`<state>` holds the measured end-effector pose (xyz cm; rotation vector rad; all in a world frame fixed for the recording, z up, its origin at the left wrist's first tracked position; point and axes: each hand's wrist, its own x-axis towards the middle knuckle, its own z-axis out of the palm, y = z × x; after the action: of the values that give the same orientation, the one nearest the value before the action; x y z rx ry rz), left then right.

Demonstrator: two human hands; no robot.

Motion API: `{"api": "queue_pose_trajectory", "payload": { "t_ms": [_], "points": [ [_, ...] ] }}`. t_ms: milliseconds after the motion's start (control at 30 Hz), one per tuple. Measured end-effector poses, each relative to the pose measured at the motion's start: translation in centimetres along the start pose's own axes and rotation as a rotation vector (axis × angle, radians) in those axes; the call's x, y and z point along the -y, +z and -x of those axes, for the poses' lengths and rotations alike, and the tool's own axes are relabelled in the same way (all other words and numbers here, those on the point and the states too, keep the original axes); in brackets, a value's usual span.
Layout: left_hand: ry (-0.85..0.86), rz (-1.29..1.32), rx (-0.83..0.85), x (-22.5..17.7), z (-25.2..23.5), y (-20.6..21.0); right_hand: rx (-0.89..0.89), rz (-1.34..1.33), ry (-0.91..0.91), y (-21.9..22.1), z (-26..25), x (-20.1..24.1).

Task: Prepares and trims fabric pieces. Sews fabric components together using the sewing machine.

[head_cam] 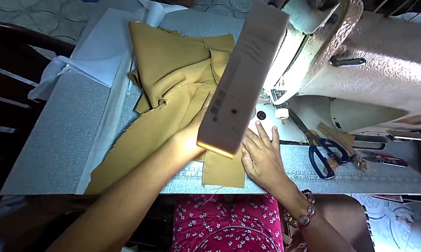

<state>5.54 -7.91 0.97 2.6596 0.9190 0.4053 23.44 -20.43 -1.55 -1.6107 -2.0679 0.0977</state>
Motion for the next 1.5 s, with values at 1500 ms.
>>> {"api": "queue_pose_trajectory", "payload": {
  "t_ms": [1500],
  "points": [
    [0.004,0.122,-0.319,-7.5,5.4,1.4,-0.033,0.092,0.000,-2.6,4.5,0.4]
  ]
}}
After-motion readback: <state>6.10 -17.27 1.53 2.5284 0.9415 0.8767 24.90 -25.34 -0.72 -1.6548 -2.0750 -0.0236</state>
